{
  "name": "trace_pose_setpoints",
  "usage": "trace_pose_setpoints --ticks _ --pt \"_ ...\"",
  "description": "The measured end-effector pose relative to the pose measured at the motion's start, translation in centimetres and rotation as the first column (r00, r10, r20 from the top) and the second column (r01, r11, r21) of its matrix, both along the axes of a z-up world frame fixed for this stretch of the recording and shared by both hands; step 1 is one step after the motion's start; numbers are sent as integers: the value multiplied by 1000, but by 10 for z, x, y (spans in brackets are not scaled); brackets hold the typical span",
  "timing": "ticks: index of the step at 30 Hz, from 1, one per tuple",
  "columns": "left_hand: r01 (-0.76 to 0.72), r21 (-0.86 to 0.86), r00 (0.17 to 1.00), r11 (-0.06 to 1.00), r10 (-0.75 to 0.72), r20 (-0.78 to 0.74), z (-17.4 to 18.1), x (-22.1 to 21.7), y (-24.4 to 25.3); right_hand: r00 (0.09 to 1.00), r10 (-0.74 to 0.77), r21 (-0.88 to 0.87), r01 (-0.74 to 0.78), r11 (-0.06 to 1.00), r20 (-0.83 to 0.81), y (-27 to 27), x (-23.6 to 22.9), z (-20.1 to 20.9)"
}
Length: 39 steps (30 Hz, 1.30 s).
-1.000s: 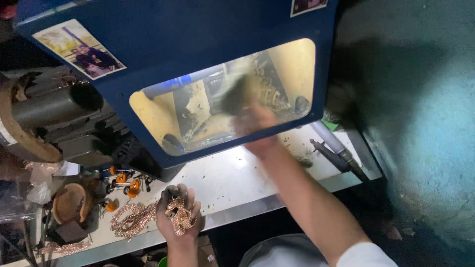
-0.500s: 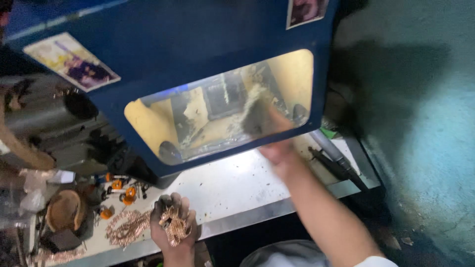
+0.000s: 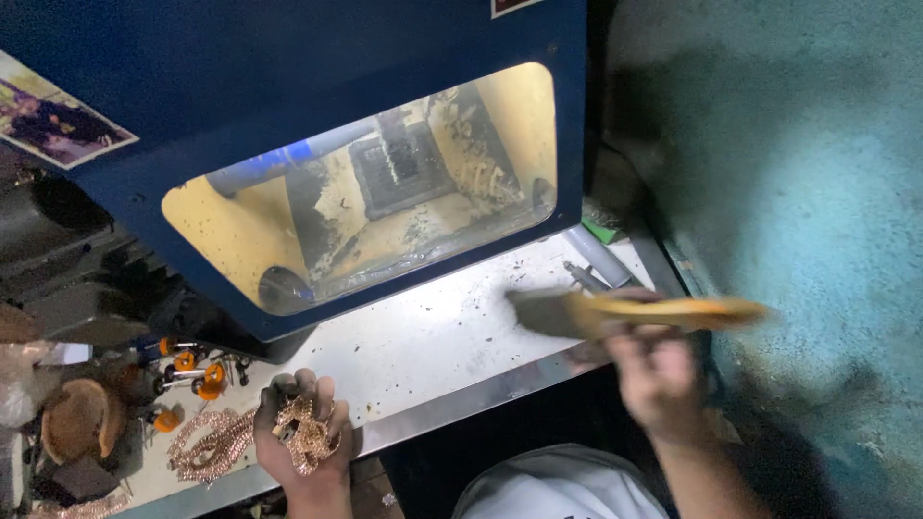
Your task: The person uses a rotary tool to polish a gold-colored chain, periodically turning the chain and holding it up to the light, then brushes debris from the polishing station.
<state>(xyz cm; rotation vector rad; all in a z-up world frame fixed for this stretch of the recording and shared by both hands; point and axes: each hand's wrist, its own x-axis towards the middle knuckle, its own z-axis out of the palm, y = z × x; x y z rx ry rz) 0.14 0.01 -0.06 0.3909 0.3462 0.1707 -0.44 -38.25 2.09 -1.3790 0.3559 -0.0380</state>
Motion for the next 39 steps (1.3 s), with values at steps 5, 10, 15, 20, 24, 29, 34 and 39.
trace_pose_setpoints --ticks 5,10,15,20,24,29,34,39 --pt "38 -25 997 999 -36 66 -1 0 -1 655 -188 -372 615 695 732 -50 52 25" --pt "49 1 995 999 -49 92 -7 0 3 492 -50 -243 513 823 869 -70 213 5" --pt "21 22 1000 1000 -21 15 3 -7 1 625 216 20 -348 937 750 -58 323 0" --pt "25 72 998 997 -29 55 -2 1 -1 852 454 -475 -297 829 260 -56 298 14" --pt "47 8 999 999 -48 26 3 -1 -2 917 374 -690 -360 628 -139 -51 263 43" --pt "101 -47 979 994 -91 181 -7 -2 5 847 223 -708 -528 468 -483 -18 173 121" --pt "115 39 985 993 -119 126 -2 1 3 913 176 -847 -407 341 -367 -30 148 63" --pt "96 43 991 995 -99 92 5 1 -1 883 248 -910 345 229 398 -56 109 41"
